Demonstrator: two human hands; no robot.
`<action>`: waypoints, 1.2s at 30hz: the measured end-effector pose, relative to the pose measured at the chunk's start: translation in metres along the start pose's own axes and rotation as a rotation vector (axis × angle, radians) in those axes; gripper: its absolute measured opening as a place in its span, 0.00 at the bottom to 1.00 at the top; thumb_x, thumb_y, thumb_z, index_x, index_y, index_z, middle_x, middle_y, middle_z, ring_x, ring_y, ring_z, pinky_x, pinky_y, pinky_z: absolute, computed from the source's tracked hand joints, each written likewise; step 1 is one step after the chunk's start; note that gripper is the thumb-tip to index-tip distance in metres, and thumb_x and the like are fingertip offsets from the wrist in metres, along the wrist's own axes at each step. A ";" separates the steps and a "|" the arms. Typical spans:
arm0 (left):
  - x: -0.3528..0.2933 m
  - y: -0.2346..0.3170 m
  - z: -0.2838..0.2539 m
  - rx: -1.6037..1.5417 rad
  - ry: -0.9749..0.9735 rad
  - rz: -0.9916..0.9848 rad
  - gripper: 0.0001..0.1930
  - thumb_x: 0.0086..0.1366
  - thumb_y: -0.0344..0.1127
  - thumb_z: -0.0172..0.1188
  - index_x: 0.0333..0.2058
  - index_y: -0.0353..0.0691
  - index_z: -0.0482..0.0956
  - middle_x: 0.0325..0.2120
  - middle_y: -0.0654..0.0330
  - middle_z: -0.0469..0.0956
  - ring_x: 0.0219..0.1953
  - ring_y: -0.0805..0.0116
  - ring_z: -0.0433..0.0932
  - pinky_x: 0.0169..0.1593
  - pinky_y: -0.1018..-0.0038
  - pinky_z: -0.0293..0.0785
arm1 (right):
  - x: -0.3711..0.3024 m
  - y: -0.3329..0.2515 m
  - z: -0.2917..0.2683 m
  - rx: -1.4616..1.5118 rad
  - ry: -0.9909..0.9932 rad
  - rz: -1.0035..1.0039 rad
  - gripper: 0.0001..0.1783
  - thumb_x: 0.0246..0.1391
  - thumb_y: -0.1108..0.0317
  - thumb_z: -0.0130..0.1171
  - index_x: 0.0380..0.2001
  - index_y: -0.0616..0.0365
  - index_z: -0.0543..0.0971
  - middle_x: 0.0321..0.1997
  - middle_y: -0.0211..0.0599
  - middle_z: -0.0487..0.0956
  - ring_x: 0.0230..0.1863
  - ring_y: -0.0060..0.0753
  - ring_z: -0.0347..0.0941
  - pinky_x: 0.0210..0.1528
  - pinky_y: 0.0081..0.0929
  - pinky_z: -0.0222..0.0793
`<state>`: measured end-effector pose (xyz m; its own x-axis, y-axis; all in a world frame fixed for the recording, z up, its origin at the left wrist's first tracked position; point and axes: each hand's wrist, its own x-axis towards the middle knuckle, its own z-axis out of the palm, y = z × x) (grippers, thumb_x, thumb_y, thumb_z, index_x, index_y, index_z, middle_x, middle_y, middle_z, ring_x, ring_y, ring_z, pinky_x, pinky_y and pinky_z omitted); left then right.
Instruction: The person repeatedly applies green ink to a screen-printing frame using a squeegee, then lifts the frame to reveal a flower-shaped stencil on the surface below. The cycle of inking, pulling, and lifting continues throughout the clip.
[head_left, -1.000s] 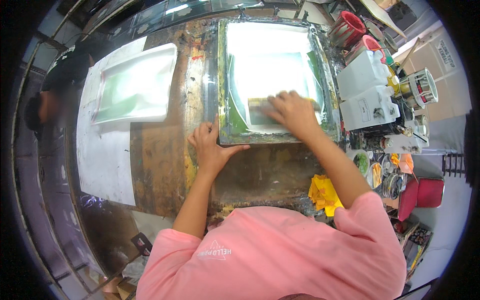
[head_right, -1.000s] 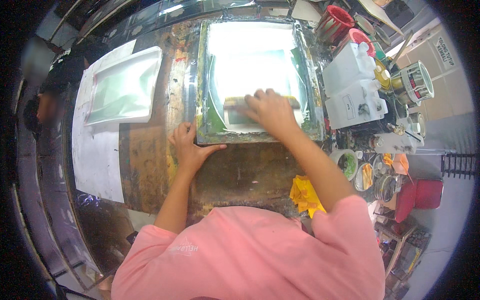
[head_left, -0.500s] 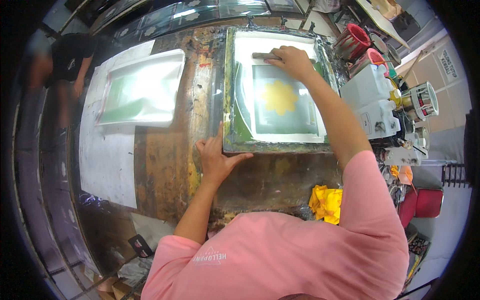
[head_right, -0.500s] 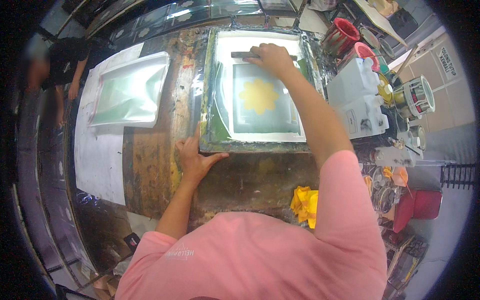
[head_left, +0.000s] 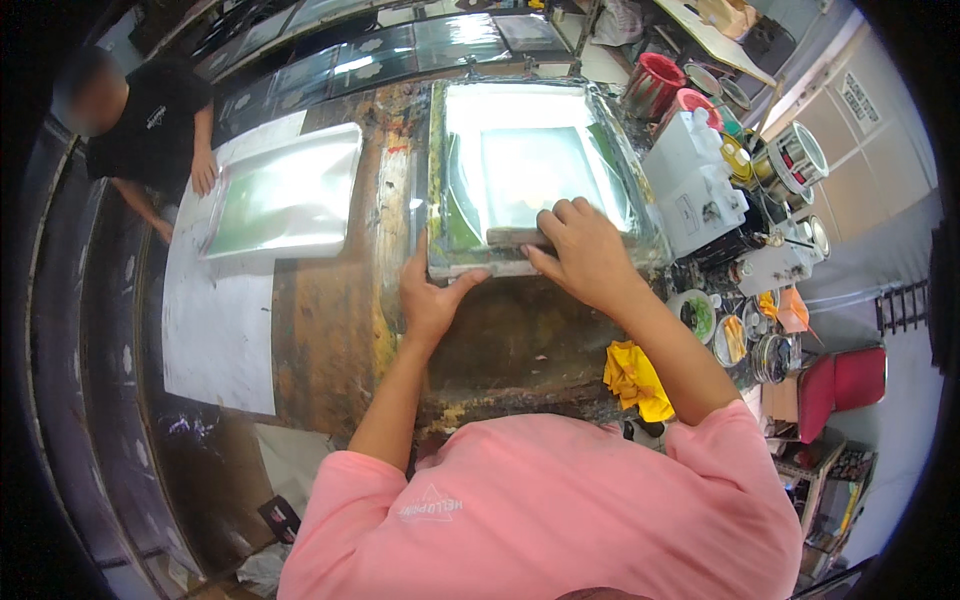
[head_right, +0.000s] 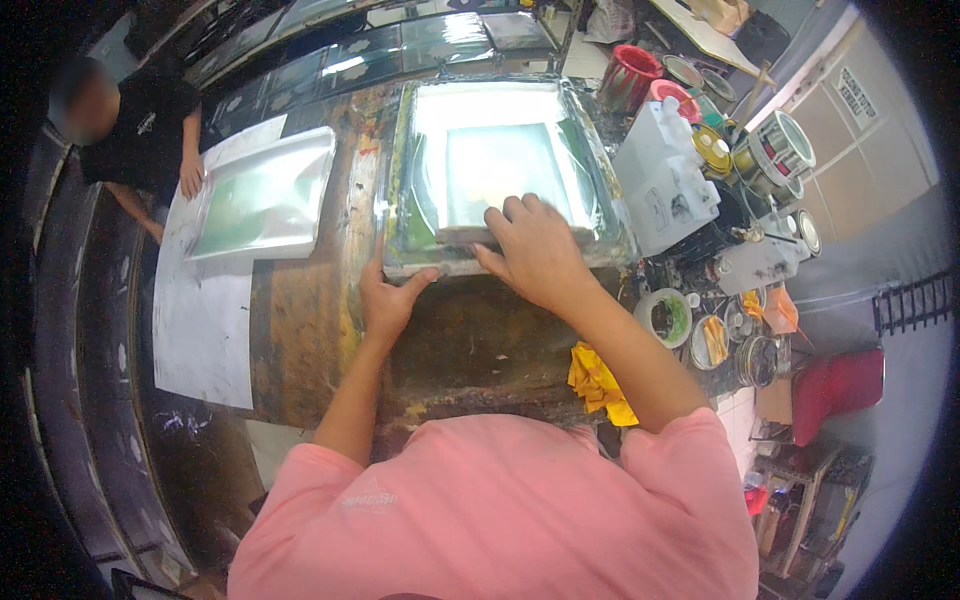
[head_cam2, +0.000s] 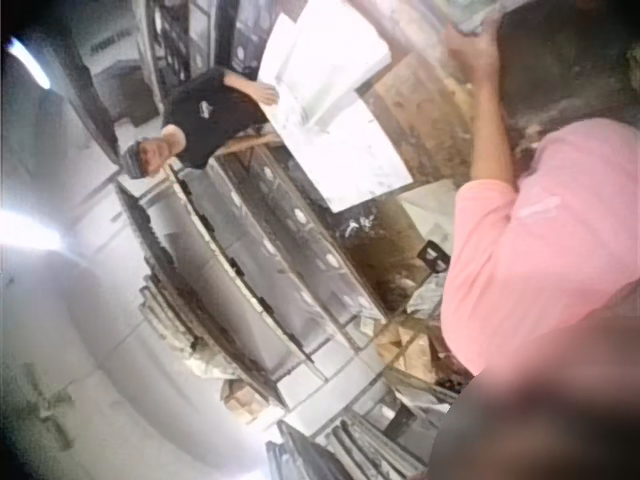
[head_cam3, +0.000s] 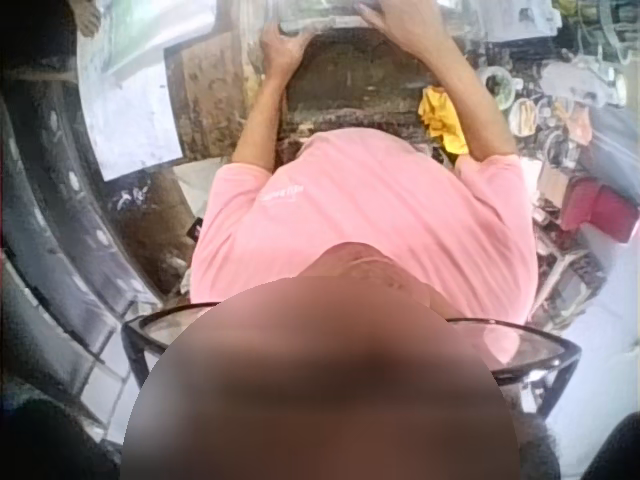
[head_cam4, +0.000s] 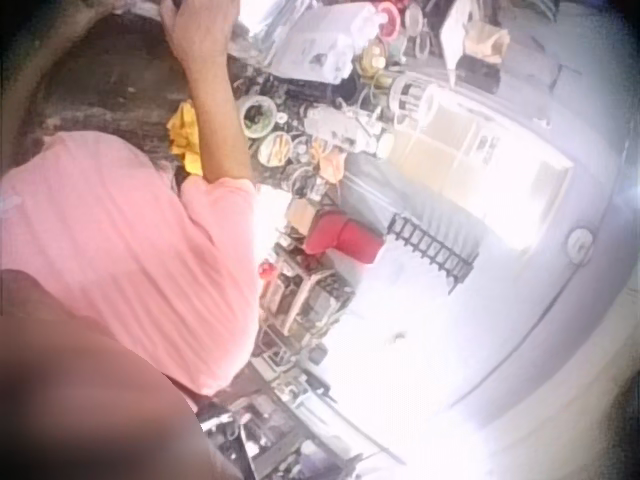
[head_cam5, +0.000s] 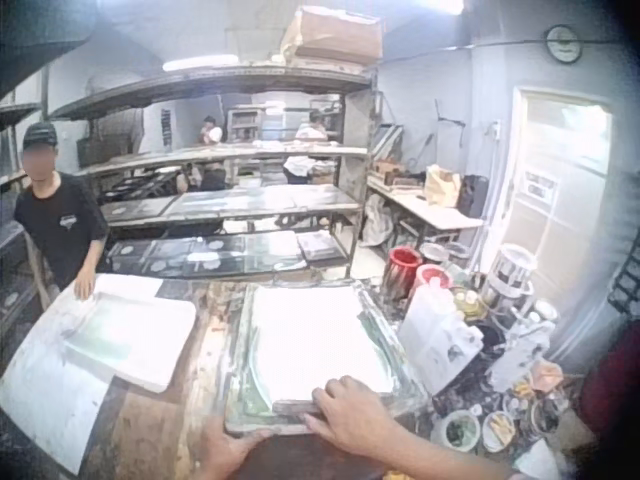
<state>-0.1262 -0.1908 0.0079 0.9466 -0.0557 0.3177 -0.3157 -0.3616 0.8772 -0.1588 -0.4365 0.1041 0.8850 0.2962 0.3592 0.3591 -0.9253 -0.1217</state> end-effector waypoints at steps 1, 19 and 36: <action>0.007 0.011 0.005 -0.188 0.039 -0.032 0.56 0.53 0.56 0.82 0.71 0.26 0.66 0.42 0.51 0.82 0.49 0.56 0.77 0.61 0.58 0.69 | 0.007 0.000 -0.009 -0.068 0.072 -0.013 0.18 0.61 0.52 0.63 0.41 0.57 0.79 0.38 0.41 0.79 0.46 0.49 0.77 0.53 0.49 0.71; -0.007 -0.001 0.013 0.885 -0.304 0.057 0.55 0.64 0.75 0.60 0.75 0.35 0.60 0.76 0.43 0.59 0.80 0.41 0.50 0.76 0.33 0.28 | 0.168 0.042 -0.110 -0.128 0.488 -0.053 0.28 0.63 0.45 0.57 0.23 0.60 0.85 0.27 0.50 0.84 0.34 0.53 0.82 0.47 0.51 0.68; 0.079 -0.059 -0.174 0.616 0.330 0.066 0.23 0.65 0.36 0.67 0.58 0.38 0.82 0.57 0.47 0.83 0.62 0.47 0.79 0.77 0.47 0.53 | 0.167 0.044 -0.107 -0.168 0.485 -0.029 0.26 0.65 0.44 0.58 0.38 0.59 0.85 0.36 0.46 0.85 0.40 0.52 0.80 0.51 0.46 0.66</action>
<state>-0.0444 -0.0113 0.0435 0.8264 0.1542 0.5416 -0.1850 -0.8341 0.5197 -0.0267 -0.4532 0.2578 0.6221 0.2152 0.7528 0.2936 -0.9554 0.0305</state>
